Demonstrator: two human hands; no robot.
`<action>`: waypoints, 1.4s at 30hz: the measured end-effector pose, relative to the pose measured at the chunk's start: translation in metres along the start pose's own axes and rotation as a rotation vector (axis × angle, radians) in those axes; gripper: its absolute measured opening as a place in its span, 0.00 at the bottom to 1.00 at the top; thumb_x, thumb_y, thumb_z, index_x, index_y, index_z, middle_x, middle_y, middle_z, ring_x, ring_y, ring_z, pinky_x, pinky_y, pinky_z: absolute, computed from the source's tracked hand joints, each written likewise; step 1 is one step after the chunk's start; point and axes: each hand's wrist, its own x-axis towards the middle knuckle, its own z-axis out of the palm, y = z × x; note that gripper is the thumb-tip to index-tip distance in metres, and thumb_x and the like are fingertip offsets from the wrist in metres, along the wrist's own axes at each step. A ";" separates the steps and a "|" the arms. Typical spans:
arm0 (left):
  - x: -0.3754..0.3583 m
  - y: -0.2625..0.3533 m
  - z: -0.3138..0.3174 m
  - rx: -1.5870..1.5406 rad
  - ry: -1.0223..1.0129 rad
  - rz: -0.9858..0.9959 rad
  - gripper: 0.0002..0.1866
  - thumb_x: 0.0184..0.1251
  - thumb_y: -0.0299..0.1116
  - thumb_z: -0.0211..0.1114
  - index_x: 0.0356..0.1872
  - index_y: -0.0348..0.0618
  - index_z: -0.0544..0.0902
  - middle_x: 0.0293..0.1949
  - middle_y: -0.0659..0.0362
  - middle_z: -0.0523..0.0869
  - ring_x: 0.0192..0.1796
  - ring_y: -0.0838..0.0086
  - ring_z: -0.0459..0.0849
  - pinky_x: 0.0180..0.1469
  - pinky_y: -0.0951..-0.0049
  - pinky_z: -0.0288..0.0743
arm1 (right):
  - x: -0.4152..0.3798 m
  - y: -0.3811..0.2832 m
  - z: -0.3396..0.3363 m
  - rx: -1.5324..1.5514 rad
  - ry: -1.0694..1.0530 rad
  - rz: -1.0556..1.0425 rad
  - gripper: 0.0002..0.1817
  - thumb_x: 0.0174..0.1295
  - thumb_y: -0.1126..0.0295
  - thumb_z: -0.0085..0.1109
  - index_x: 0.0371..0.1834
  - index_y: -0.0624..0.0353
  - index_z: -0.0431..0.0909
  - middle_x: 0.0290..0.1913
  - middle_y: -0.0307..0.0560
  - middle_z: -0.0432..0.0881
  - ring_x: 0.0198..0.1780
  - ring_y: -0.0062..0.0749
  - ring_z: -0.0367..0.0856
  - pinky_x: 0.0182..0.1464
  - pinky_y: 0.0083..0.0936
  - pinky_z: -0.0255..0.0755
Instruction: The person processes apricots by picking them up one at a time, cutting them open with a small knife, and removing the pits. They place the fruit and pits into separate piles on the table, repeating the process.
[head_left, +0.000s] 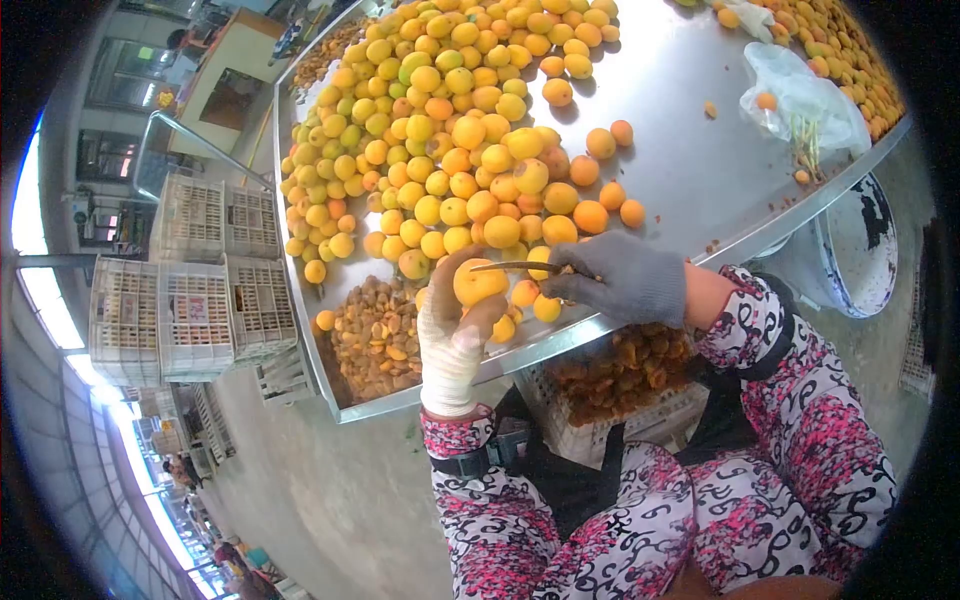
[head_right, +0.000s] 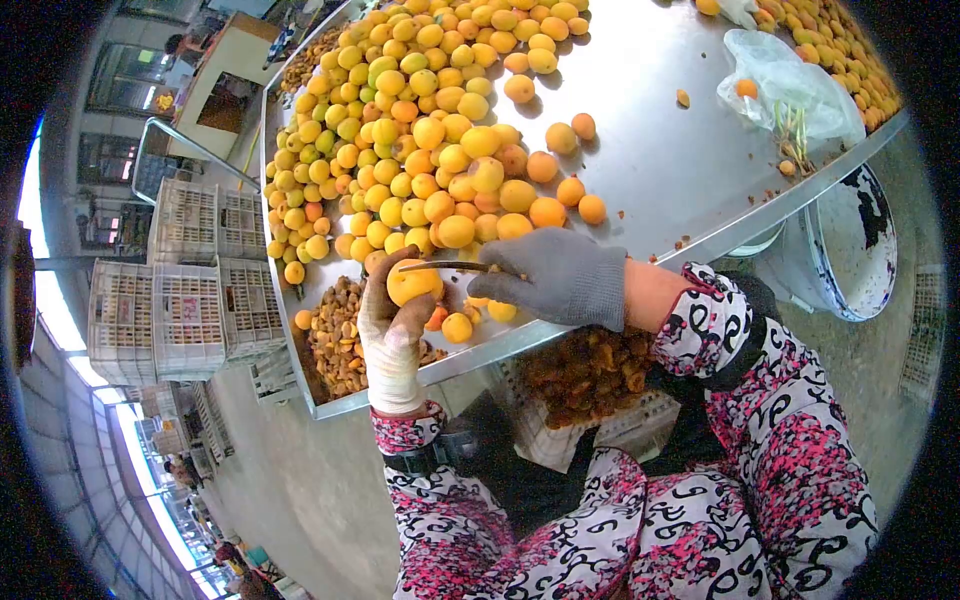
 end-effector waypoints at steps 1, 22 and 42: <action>0.000 0.000 -0.001 0.014 -0.016 -0.020 0.31 0.53 0.37 0.66 0.59 0.35 0.68 0.45 0.59 0.76 0.45 0.76 0.77 0.50 0.77 0.71 | -0.001 -0.002 -0.001 0.000 -0.011 0.009 0.23 0.65 0.49 0.44 0.39 0.60 0.75 0.32 0.59 0.79 0.36 0.52 0.79 0.38 0.40 0.70; 0.004 -0.001 -0.010 0.088 -0.063 -0.061 0.30 0.51 0.24 0.63 0.60 0.36 0.69 0.47 0.59 0.76 0.50 0.75 0.76 0.53 0.76 0.71 | -0.009 -0.011 -0.012 -0.256 -0.041 0.025 0.22 0.65 0.48 0.43 0.37 0.57 0.74 0.28 0.57 0.79 0.32 0.54 0.79 0.36 0.45 0.70; 0.013 -0.009 0.030 -0.225 0.014 -0.024 0.29 0.65 0.43 0.57 0.62 0.39 0.63 0.60 0.51 0.69 0.57 0.63 0.72 0.59 0.67 0.65 | 0.004 -0.011 0.020 -0.007 0.204 0.017 0.20 0.66 0.53 0.45 0.41 0.62 0.73 0.30 0.60 0.79 0.35 0.55 0.79 0.37 0.43 0.71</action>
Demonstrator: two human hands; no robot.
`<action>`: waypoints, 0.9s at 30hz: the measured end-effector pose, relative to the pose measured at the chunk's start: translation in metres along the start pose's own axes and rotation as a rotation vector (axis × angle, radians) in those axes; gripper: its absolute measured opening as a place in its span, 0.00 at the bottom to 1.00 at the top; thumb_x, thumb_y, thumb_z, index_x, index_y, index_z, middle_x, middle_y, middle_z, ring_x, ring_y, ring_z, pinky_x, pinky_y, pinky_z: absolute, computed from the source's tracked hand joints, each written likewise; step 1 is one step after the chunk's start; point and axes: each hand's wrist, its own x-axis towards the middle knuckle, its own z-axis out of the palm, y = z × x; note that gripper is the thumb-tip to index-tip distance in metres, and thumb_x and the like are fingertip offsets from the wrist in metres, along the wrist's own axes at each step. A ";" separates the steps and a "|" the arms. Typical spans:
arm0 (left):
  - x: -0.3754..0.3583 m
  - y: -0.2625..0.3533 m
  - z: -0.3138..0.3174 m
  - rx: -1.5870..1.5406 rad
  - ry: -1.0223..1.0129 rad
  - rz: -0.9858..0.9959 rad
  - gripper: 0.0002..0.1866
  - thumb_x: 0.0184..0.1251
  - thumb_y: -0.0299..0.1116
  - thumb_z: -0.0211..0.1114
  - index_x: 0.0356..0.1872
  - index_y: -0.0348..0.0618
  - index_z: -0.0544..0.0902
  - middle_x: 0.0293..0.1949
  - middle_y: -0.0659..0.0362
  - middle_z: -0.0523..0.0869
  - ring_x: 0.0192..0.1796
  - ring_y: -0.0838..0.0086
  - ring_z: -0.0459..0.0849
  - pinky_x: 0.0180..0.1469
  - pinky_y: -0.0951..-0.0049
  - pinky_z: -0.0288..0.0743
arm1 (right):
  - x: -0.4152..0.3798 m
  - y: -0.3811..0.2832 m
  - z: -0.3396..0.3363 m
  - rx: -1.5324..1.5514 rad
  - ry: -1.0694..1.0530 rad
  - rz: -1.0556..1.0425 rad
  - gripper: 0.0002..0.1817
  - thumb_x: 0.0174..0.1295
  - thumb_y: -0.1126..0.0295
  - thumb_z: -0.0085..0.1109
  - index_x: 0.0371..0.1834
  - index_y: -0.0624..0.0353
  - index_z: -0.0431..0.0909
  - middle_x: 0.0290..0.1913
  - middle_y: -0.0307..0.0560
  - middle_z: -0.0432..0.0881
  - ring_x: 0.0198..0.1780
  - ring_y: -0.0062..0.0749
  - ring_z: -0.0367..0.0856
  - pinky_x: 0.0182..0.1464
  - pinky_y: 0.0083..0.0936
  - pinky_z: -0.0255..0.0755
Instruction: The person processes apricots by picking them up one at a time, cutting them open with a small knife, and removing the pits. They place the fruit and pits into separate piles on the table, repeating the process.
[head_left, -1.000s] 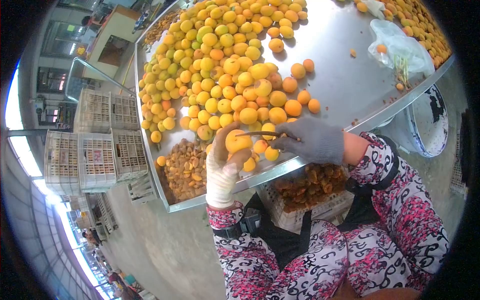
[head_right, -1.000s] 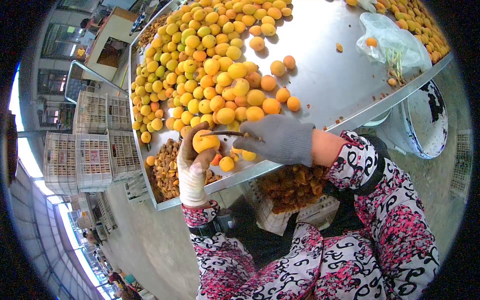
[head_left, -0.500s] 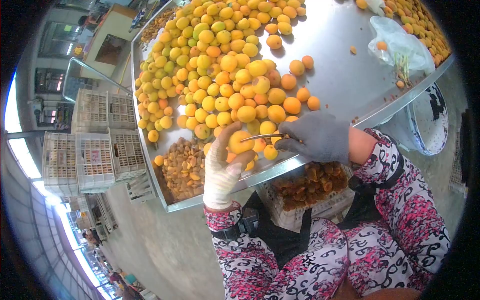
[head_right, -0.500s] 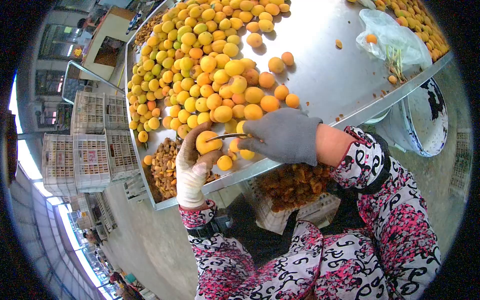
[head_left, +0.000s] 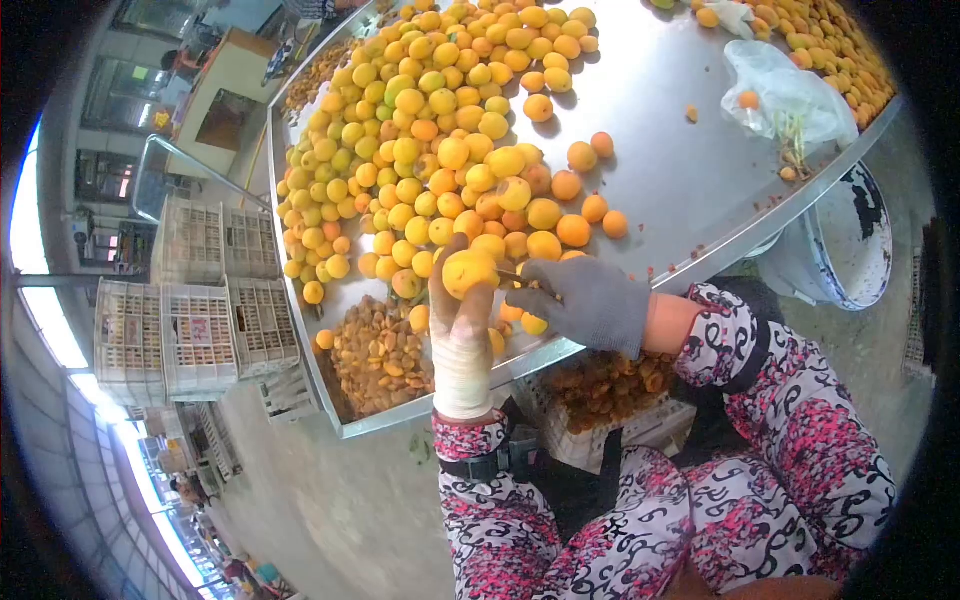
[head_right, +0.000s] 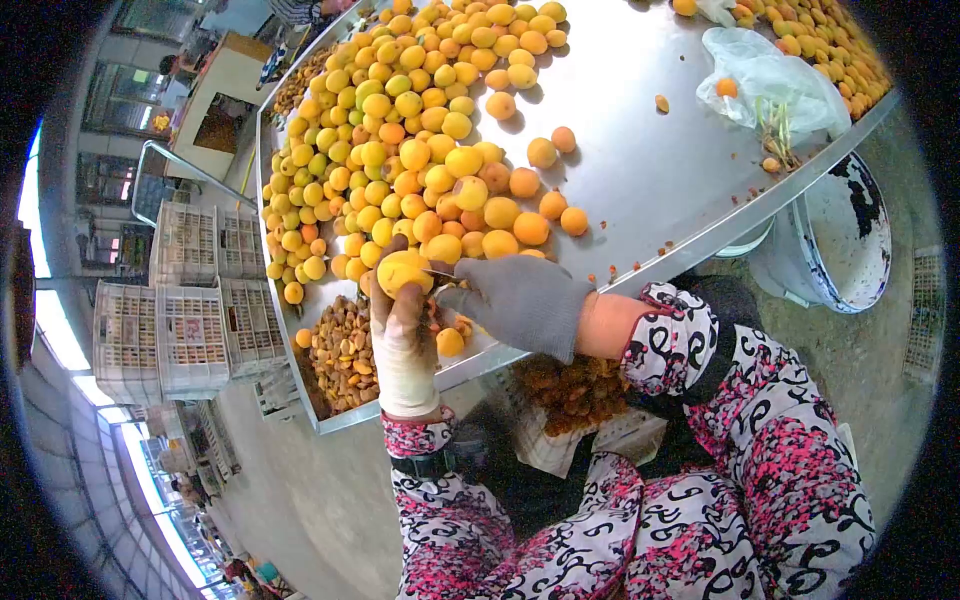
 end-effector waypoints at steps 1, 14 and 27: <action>0.002 -0.009 -0.003 0.201 0.028 0.149 0.27 0.65 0.43 0.57 0.59 0.38 0.65 0.57 0.51 0.71 0.55 0.63 0.74 0.56 0.68 0.68 | 0.000 -0.006 0.000 0.083 0.005 0.030 0.20 0.66 0.53 0.45 0.41 0.62 0.73 0.30 0.60 0.79 0.35 0.55 0.79 0.37 0.44 0.71; 0.003 0.006 0.014 0.158 0.124 0.054 0.29 0.58 0.29 0.59 0.61 0.33 0.62 0.50 0.54 0.74 0.52 0.71 0.74 0.56 0.71 0.67 | 0.006 0.005 0.002 0.000 0.022 0.001 0.20 0.66 0.53 0.44 0.40 0.60 0.72 0.30 0.59 0.79 0.33 0.56 0.78 0.35 0.45 0.71; 0.009 -0.011 0.004 -0.016 0.112 0.060 0.27 0.62 0.50 0.61 0.54 0.40 0.72 0.46 0.59 0.79 0.45 0.74 0.79 0.44 0.76 0.74 | 0.002 -0.001 0.012 -0.005 0.056 0.096 0.20 0.65 0.51 0.45 0.38 0.59 0.72 0.27 0.58 0.79 0.31 0.55 0.78 0.33 0.45 0.70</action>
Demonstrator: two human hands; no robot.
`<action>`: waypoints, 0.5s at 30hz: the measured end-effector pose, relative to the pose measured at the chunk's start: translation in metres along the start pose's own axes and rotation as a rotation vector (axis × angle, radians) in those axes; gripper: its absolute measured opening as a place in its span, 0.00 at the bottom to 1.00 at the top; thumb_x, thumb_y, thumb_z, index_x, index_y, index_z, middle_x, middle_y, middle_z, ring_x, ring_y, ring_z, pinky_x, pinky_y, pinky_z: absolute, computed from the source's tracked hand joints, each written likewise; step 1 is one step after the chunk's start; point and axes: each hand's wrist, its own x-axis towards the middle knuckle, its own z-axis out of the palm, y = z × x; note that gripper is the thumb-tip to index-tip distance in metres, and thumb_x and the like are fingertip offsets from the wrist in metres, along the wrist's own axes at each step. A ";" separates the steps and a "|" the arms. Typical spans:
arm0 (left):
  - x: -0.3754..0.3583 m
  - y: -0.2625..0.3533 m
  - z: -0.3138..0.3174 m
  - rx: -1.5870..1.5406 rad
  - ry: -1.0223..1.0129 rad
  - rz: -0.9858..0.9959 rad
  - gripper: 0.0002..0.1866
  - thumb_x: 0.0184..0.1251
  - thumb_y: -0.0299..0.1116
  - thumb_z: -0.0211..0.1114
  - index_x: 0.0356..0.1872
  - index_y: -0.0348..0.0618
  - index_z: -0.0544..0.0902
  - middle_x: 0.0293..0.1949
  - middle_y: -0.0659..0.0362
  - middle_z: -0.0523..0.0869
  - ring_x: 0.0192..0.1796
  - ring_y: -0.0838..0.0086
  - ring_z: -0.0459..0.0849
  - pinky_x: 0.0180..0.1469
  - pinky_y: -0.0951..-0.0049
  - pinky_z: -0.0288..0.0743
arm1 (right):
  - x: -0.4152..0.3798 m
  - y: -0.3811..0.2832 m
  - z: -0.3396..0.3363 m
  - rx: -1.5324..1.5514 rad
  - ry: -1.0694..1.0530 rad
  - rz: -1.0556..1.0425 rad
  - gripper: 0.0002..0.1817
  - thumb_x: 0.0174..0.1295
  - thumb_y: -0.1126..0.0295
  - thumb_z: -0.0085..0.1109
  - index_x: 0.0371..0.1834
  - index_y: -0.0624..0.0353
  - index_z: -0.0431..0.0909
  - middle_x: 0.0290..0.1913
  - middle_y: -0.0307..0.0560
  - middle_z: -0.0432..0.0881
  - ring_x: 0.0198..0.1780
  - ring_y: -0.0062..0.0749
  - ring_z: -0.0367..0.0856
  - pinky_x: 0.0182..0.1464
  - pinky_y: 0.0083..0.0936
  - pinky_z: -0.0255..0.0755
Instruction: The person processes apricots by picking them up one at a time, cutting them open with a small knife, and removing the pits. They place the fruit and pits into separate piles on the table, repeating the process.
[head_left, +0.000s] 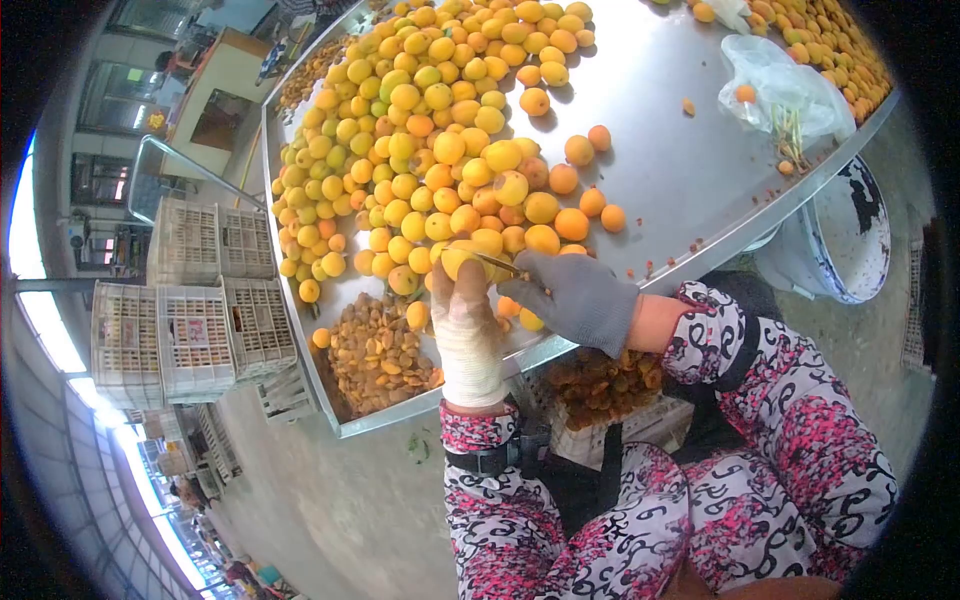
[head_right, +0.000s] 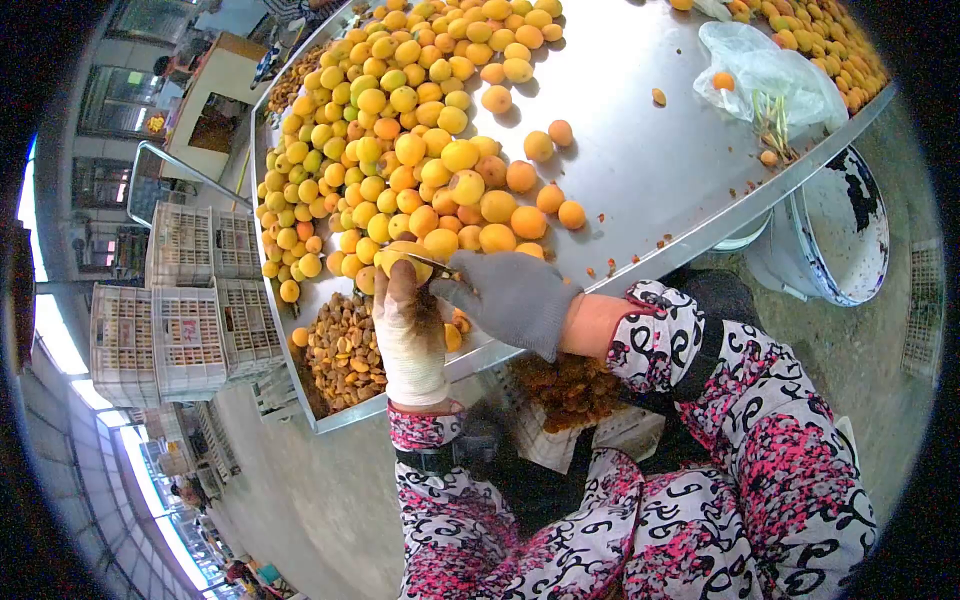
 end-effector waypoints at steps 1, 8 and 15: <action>-0.001 0.000 0.001 0.000 0.001 -0.001 0.27 0.62 0.50 0.61 0.54 0.40 0.72 0.46 0.59 0.79 0.45 0.74 0.79 0.44 0.76 0.74 | 0.000 0.002 0.002 0.001 0.008 -0.027 0.20 0.65 0.51 0.45 0.38 0.59 0.71 0.27 0.58 0.79 0.31 0.55 0.78 0.33 0.45 0.70; -0.005 -0.012 0.006 -0.201 0.066 -0.079 0.25 0.64 0.49 0.58 0.54 0.40 0.70 0.47 0.59 0.78 0.43 0.74 0.79 0.42 0.76 0.73 | 0.002 0.008 0.019 -0.190 0.094 -0.084 0.17 0.66 0.53 0.45 0.36 0.59 0.69 0.26 0.58 0.79 0.29 0.55 0.79 0.32 0.44 0.71; -0.004 -0.012 -0.003 0.025 0.108 0.007 0.22 0.66 0.48 0.57 0.50 0.40 0.74 0.44 0.59 0.80 0.41 0.74 0.80 0.43 0.74 0.74 | -0.001 -0.003 0.027 0.053 0.090 0.009 0.17 0.65 0.55 0.46 0.40 0.59 0.71 0.27 0.56 0.81 0.30 0.52 0.80 0.31 0.42 0.72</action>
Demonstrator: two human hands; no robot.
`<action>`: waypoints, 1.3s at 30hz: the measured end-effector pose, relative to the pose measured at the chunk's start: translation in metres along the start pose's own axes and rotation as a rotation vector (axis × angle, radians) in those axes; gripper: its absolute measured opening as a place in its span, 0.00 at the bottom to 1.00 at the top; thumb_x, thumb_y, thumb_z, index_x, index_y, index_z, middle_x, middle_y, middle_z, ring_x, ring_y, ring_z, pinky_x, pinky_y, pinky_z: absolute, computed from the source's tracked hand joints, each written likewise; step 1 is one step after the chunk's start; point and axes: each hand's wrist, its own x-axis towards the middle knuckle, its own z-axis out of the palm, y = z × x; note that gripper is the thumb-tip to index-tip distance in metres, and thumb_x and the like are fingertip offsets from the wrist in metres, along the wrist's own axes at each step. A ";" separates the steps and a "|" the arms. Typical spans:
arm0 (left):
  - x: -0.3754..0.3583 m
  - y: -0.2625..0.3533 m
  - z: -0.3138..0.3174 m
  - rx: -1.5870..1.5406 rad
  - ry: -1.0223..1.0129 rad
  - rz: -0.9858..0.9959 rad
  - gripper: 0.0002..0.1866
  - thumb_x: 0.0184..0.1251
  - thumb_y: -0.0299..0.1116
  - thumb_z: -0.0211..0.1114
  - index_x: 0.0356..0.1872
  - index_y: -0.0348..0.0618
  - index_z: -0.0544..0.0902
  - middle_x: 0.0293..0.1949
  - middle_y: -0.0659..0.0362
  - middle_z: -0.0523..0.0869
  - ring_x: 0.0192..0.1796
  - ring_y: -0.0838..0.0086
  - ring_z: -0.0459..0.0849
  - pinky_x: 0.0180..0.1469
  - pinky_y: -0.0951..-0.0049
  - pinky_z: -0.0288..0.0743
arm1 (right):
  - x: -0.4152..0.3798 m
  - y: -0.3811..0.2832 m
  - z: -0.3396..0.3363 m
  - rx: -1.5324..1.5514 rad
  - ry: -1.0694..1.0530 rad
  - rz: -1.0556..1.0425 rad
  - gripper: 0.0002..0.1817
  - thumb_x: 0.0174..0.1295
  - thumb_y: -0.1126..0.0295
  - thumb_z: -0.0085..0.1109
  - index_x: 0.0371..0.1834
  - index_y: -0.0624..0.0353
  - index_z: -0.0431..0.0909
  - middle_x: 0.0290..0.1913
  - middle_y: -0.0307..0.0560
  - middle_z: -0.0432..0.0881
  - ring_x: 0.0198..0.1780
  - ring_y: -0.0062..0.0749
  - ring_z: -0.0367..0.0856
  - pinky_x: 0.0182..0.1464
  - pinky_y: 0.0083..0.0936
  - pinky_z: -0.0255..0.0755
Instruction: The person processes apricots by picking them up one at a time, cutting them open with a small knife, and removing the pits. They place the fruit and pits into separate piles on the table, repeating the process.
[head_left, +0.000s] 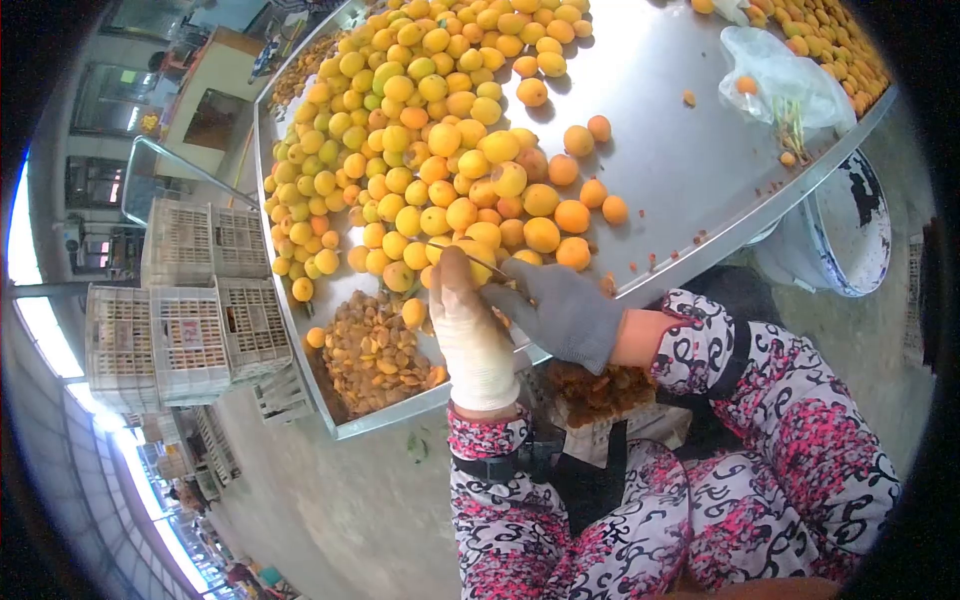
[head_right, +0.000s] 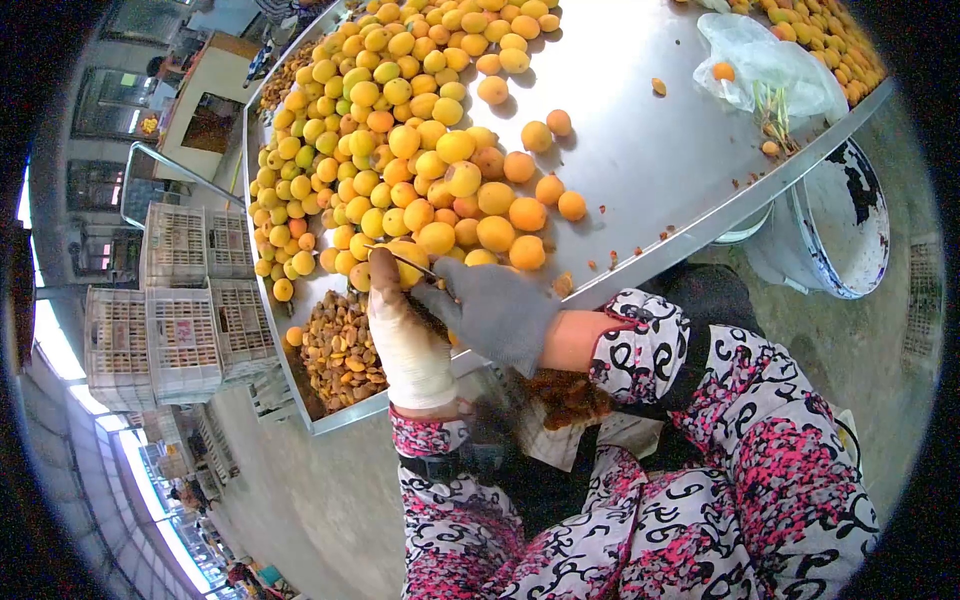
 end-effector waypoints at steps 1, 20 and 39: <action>0.001 -0.004 -0.003 0.278 0.010 0.169 0.21 0.66 0.48 0.56 0.49 0.40 0.75 0.43 0.60 0.80 0.40 0.74 0.80 0.42 0.74 0.75 | 0.001 0.003 0.004 0.108 -0.002 0.004 0.17 0.65 0.55 0.47 0.40 0.59 0.72 0.28 0.57 0.80 0.30 0.53 0.80 0.32 0.42 0.72; -0.012 0.017 0.017 0.495 -0.047 0.303 0.19 0.60 0.24 0.53 0.55 0.37 0.70 0.40 0.57 0.77 0.43 0.70 0.75 0.46 0.68 0.69 | 0.036 0.001 -0.047 0.698 -0.120 0.292 0.27 0.62 0.48 0.51 0.40 0.69 0.76 0.30 0.48 0.80 0.31 0.24 0.76 0.34 0.22 0.71; 0.002 -0.017 0.048 0.424 0.013 0.549 0.23 0.73 0.45 0.39 0.56 0.35 0.65 0.47 0.50 0.77 0.48 0.67 0.77 0.50 0.72 0.71 | 0.051 -0.020 -0.029 0.467 0.309 0.023 0.20 0.56 0.54 0.60 0.27 0.64 0.77 0.21 0.48 0.77 0.24 0.28 0.75 0.27 0.26 0.68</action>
